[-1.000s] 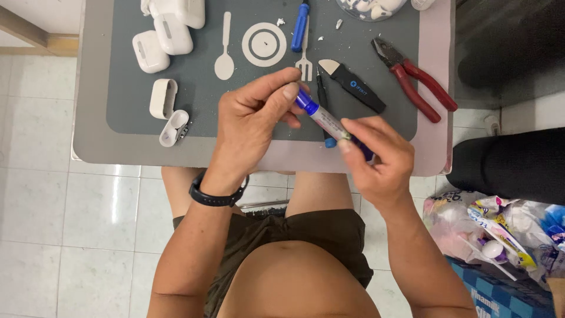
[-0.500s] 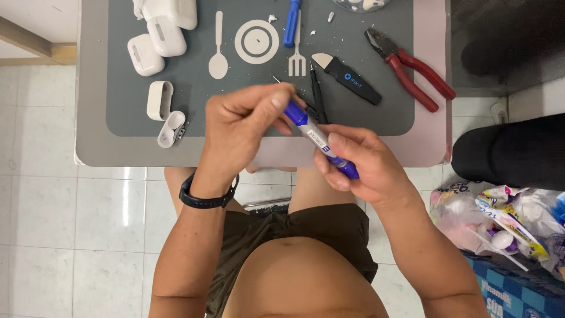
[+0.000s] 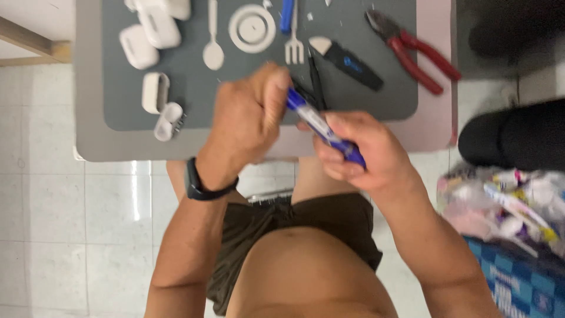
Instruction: Disassembling and inspecting small electronic components of an earbud using a screwdriver and marker.
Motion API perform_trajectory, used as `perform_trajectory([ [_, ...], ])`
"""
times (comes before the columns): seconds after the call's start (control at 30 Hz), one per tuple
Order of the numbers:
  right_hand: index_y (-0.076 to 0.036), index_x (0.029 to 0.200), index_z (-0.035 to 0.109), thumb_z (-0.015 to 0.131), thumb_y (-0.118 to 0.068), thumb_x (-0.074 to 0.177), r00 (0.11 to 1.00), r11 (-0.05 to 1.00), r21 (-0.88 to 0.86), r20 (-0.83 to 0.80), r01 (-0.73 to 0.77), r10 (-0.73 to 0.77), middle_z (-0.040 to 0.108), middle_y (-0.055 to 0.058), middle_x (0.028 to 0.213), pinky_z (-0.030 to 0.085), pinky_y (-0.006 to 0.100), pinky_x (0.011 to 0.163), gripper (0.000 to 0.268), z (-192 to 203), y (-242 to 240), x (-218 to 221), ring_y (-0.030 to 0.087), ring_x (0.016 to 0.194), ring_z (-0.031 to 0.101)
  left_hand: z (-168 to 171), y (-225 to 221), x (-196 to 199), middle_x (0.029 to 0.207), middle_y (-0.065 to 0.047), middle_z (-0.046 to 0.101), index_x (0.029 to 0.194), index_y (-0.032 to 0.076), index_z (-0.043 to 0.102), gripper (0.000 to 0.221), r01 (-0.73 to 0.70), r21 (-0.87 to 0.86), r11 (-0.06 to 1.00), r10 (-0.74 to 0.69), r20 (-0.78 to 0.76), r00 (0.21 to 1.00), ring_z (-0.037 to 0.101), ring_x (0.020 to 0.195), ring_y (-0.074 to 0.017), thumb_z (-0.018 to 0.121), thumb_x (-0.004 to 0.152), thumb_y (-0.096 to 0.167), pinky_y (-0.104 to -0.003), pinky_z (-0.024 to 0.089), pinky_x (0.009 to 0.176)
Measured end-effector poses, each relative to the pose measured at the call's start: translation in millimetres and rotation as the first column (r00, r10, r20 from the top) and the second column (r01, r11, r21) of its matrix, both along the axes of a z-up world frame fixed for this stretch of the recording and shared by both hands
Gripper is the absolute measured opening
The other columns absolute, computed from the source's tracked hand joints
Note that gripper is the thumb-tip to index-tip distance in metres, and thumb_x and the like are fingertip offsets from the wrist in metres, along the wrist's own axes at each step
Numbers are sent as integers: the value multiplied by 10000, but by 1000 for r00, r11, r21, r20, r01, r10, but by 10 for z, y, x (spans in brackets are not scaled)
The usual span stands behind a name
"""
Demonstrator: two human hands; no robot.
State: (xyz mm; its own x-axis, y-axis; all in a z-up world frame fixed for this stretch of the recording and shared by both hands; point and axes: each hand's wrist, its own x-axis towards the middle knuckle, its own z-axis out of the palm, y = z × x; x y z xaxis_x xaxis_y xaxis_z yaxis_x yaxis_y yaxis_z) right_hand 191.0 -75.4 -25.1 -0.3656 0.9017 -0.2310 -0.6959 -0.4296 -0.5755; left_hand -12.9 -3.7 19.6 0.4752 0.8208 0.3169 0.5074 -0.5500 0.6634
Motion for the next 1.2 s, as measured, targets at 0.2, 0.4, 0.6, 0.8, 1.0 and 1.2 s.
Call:
perform_trajectory([
  [0.2,82,1192,636,592,-271,1013,991,993,-3,58,-121,121,605,116,709,279,192,363,398,196,163,-45,93,414,401,138,-78,31,700,-12,467,961,73,555,429,-37,95,995,35,23,999,415,569,-194,246,1159,294,-367,337,562],
  [0.4,121,1336,626,619,-99,909,886,979,202,448,31,-120,680,217,869,565,285,590,480,345,321,117,226,672,629,-91,-276,-237,892,-105,678,1345,9,593,379,-419,-108,902,426,392,815,557,701,-152,402,1145,268,-282,499,648],
  [0.6,-38,1256,785,830,37,931,-281,579,747,508,-327,-814,630,75,831,412,399,593,336,-130,731,594,242,697,551,-237,-485,-656,844,-124,654,1239,-43,656,280,-502,-70,862,501,262,824,580,701,-174,496,1133,162,-288,538,641],
  [0.8,192,1236,713,693,201,937,-147,302,772,266,-559,-953,696,293,1219,476,511,981,300,-52,677,459,466,1061,644,-402,-651,-1028,1022,-112,755,1197,-11,716,194,-530,27,848,523,129,843,696,874,-194,613,1043,43,-309,535,753],
  [1.0,0,886,738,650,38,954,163,682,612,780,-400,-605,741,87,901,552,339,804,118,-175,-733,196,201,800,678,-416,-598,-1057,1208,-101,718,1218,45,690,233,-354,50,934,357,-57,932,654,744,-194,699,992,105,-309,541,647],
  [1.2,-204,686,604,571,-362,961,-355,374,-542,813,-753,462,683,-11,672,468,358,718,319,-1313,-2257,1011,169,675,619,-553,-410,-944,1406,-77,593,1406,133,540,498,-289,72,955,297,-237,925,676,1039,-334,679,928,103,-441,554,724],
])
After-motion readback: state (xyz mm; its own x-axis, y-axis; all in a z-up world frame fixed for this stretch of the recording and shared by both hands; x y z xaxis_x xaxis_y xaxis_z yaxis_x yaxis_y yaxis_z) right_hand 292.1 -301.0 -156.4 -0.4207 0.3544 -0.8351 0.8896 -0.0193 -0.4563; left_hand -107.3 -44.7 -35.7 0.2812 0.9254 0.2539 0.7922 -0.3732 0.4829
